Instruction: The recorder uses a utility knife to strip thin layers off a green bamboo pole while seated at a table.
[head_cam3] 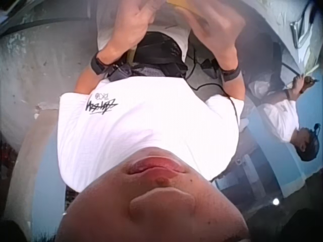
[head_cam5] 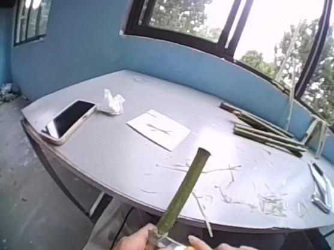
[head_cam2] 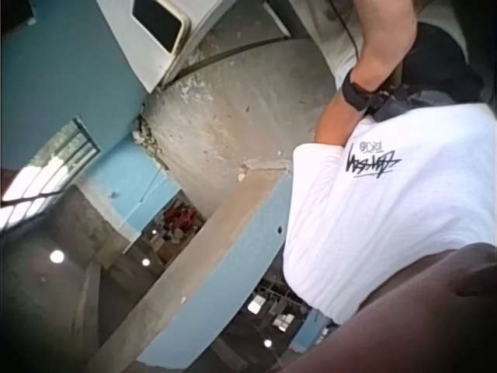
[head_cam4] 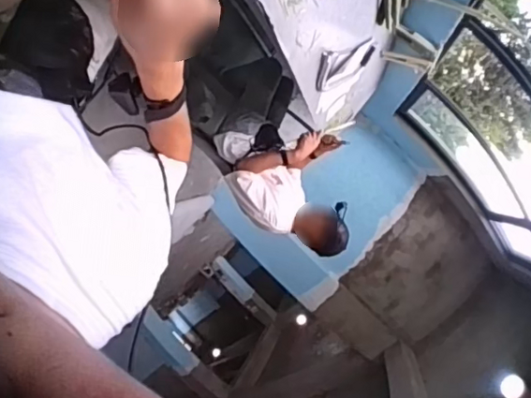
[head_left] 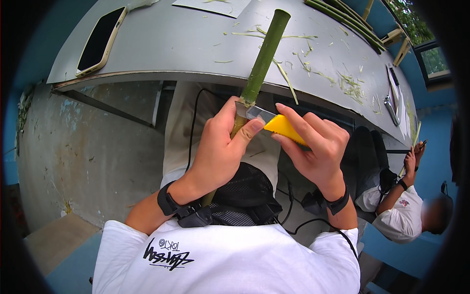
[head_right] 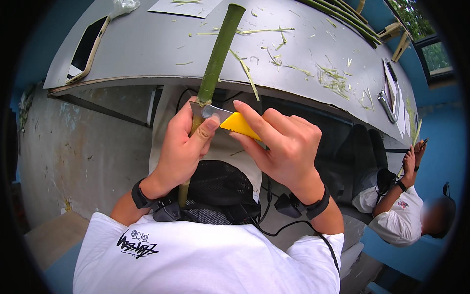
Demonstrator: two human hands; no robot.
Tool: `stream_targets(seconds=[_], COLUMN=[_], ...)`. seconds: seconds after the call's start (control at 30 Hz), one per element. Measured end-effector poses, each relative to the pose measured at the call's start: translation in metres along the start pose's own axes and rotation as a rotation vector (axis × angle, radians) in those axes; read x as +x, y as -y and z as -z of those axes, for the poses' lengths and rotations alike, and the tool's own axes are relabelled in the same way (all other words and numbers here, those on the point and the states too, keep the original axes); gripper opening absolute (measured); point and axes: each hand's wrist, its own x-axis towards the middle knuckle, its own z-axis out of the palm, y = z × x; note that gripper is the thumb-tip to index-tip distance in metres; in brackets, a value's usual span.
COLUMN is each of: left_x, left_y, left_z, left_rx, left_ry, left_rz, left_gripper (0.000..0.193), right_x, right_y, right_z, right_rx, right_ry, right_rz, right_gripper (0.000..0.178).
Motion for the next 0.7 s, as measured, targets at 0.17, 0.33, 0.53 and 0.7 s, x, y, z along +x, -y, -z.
stream_targets(seconds=[0.17, 0.33, 0.53, 0.7], left_x=[0.001, 0.001, 0.003, 0.004], left_y=[-0.002, -0.003, -0.002, -0.007], left_z=[0.002, 0.003, 0.002, 0.003], left_rx=[0.007, -0.009, 0.005, -0.151], left_ry=[0.014, 0.021, 0.039, 0.093], left_rz=[0.007, 0.028, 0.041, 0.130], left_gripper=[0.029, 0.030, 0.030, 0.030], right_x=[-0.001, -0.004, -0.008, -0.007], right_y=[0.003, 0.007, 0.010, 0.006], right_z=[-0.002, -0.004, -0.005, -0.003], right_rx=[0.022, 0.013, 0.020, 0.102], right_ry=[-0.017, -0.035, -0.057, -0.032], right_rz=[-0.023, -0.041, -0.074, -0.109], right_gripper=[0.056, 0.055, 0.054, 0.050])
